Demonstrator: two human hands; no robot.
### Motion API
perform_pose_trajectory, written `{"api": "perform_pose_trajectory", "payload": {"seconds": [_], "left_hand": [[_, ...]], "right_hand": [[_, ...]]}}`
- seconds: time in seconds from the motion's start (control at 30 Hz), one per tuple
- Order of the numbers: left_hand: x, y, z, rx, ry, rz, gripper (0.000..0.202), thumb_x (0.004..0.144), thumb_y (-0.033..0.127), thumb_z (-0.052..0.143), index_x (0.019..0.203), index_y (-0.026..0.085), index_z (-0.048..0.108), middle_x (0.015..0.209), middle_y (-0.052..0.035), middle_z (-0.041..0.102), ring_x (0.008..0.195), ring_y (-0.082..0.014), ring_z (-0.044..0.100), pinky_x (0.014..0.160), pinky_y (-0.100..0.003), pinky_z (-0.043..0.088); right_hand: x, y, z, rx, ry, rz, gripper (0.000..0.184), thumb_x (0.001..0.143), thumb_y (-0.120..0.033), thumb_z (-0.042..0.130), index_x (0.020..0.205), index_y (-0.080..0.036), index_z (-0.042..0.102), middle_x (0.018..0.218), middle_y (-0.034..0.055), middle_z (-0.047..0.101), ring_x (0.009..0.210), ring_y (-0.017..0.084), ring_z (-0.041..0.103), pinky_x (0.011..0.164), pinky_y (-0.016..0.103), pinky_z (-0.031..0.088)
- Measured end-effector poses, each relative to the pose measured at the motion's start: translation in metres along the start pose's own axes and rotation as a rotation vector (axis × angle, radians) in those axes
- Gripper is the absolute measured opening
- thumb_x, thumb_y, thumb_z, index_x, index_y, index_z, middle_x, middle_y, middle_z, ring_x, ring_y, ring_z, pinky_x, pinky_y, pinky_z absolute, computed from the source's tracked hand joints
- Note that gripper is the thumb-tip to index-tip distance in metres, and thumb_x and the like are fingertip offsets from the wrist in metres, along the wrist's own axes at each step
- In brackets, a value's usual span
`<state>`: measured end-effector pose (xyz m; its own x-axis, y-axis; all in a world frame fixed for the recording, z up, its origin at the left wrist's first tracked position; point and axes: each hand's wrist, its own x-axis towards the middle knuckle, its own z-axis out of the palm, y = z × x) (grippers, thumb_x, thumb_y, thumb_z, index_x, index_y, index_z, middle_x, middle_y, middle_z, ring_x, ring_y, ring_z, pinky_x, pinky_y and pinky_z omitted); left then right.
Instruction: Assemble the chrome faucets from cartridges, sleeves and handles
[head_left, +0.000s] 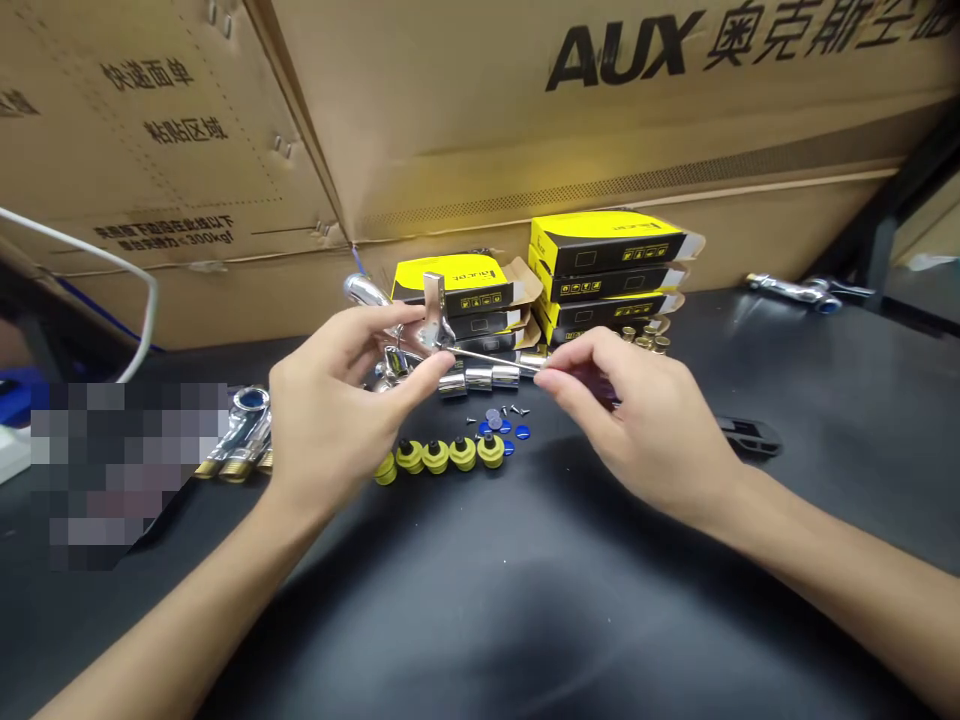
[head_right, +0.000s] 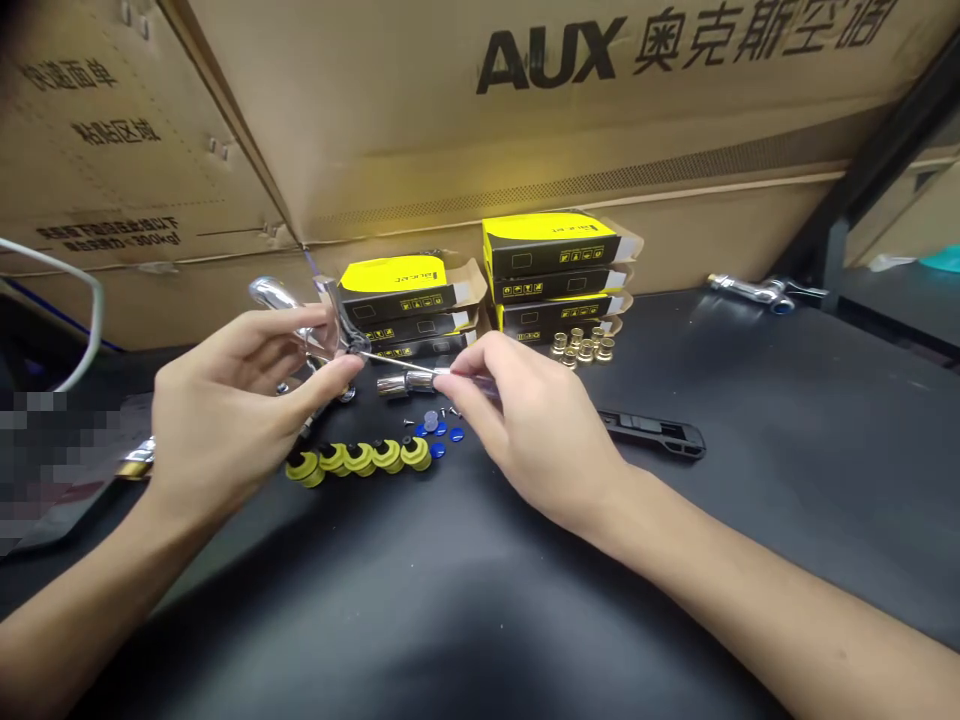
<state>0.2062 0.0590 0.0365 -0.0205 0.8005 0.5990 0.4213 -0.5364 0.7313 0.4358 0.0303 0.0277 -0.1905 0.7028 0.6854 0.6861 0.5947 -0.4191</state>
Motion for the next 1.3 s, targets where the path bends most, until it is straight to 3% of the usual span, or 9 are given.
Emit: {"api": "perform_pose_trajectory", "payload": {"seconds": [0.13, 0.37, 0.6, 0.67, 0.77, 0.9, 1.07, 1.23, 1.3], "left_hand": [[-0.002, 0.0, -0.002, 0.145, -0.022, 0.082, 0.038, 0.077, 0.036, 0.084, 0.114, 0.032, 0.074, 0.118, 0.0024, 0.075, 0.111, -0.0254, 0.071, 0.11, -0.045, 0.054], [-0.006, -0.004, -0.002, 0.268, -0.04, 0.104, 0.038, 0.082, 0.041, 0.079, 0.118, 0.034, 0.071, 0.12, 0.0009, 0.073, 0.106, -0.0265, 0.071, 0.101, -0.045, 0.057], [-0.007, 0.0, -0.001, 0.413, -0.014, 0.237, 0.035, 0.084, 0.039, 0.077, 0.118, 0.034, 0.073, 0.109, -0.0015, 0.07, 0.1, -0.0251, 0.068, 0.093, -0.041, 0.056], [-0.007, 0.002, -0.001, 0.443, -0.021, 0.247, 0.032, 0.084, 0.04, 0.076, 0.115, 0.035, 0.073, 0.106, -0.0012, 0.07, 0.098, -0.0241, 0.067, 0.09, -0.04, 0.056], [-0.007, 0.004, 0.0, 0.423, -0.029, 0.256, 0.03, 0.084, 0.041, 0.076, 0.112, 0.03, 0.074, 0.105, -0.0021, 0.072, 0.094, -0.0229, 0.069, 0.089, -0.04, 0.057], [-0.007, 0.006, 0.002, 0.434, -0.014, 0.28, 0.028, 0.085, 0.04, 0.074, 0.11, 0.027, 0.073, 0.105, -0.0028, 0.072, 0.093, -0.022, 0.069, 0.087, -0.039, 0.057], [-0.007, 0.009, 0.001, 0.524, 0.001, 0.363, 0.025, 0.086, 0.037, 0.074, 0.111, 0.03, 0.072, 0.101, -0.0022, 0.07, 0.092, -0.0216, 0.068, 0.085, -0.036, 0.055], [-0.007, 0.009, -0.001, 0.497, -0.025, 0.422, 0.028, 0.085, 0.032, 0.074, 0.113, 0.03, 0.072, 0.11, -0.0043, 0.07, 0.105, -0.0247, 0.067, 0.092, -0.036, 0.053], [-0.008, 0.009, -0.001, 0.481, -0.054, 0.41, 0.029, 0.084, 0.03, 0.075, 0.113, 0.032, 0.072, 0.113, -0.0042, 0.069, 0.11, -0.0259, 0.066, 0.096, -0.037, 0.052]], "right_hand": [[0.001, -0.002, -0.001, -0.055, -0.054, 0.076, 0.025, 0.102, -0.03, 0.051, 0.078, -0.024, 0.056, 0.067, -0.0006, 0.066, 0.059, 0.017, 0.061, 0.058, 0.028, 0.041], [-0.002, -0.008, 0.0, 0.106, -0.163, 0.181, 0.012, 0.095, -0.031, 0.063, 0.089, -0.021, 0.06, 0.071, -0.0033, 0.066, 0.058, 0.012, 0.055, 0.058, 0.025, 0.039], [0.0, -0.009, 0.004, 0.46, -0.397, 0.458, 0.056, 0.105, -0.052, 0.035, 0.073, -0.019, 0.067, 0.064, -0.0017, 0.059, 0.06, 0.013, 0.053, 0.057, 0.026, 0.037], [-0.001, -0.009, 0.004, 0.411, -0.37, 0.447, 0.046, 0.103, -0.052, 0.043, 0.078, -0.02, 0.065, 0.067, -0.002, 0.061, 0.06, 0.013, 0.053, 0.056, 0.026, 0.037], [-0.003, -0.009, 0.004, 0.251, -0.271, 0.325, 0.021, 0.096, -0.038, 0.061, 0.084, -0.021, 0.057, 0.07, -0.004, 0.063, 0.06, 0.012, 0.052, 0.058, 0.025, 0.038], [-0.005, -0.01, 0.006, 0.211, -0.204, 0.238, 0.019, 0.097, -0.029, 0.059, 0.08, -0.021, 0.058, 0.074, -0.0025, 0.064, 0.064, 0.013, 0.052, 0.063, 0.026, 0.04], [-0.002, -0.007, 0.006, 0.417, -0.309, 0.391, 0.028, 0.1, -0.038, 0.054, 0.079, -0.02, 0.063, 0.07, -0.0033, 0.058, 0.065, 0.012, 0.048, 0.062, 0.026, 0.038], [-0.001, -0.004, 0.006, 0.918, -0.542, 0.682, 0.035, 0.095, -0.05, 0.058, 0.081, -0.019, 0.061, 0.058, -0.0094, 0.035, 0.048, 0.008, 0.02, 0.046, 0.024, 0.017], [-0.002, -0.004, 0.007, 0.989, -0.591, 0.729, 0.036, 0.094, -0.052, 0.058, 0.082, -0.018, 0.06, 0.059, -0.0102, 0.032, 0.048, 0.007, 0.017, 0.045, 0.024, 0.014]]}}
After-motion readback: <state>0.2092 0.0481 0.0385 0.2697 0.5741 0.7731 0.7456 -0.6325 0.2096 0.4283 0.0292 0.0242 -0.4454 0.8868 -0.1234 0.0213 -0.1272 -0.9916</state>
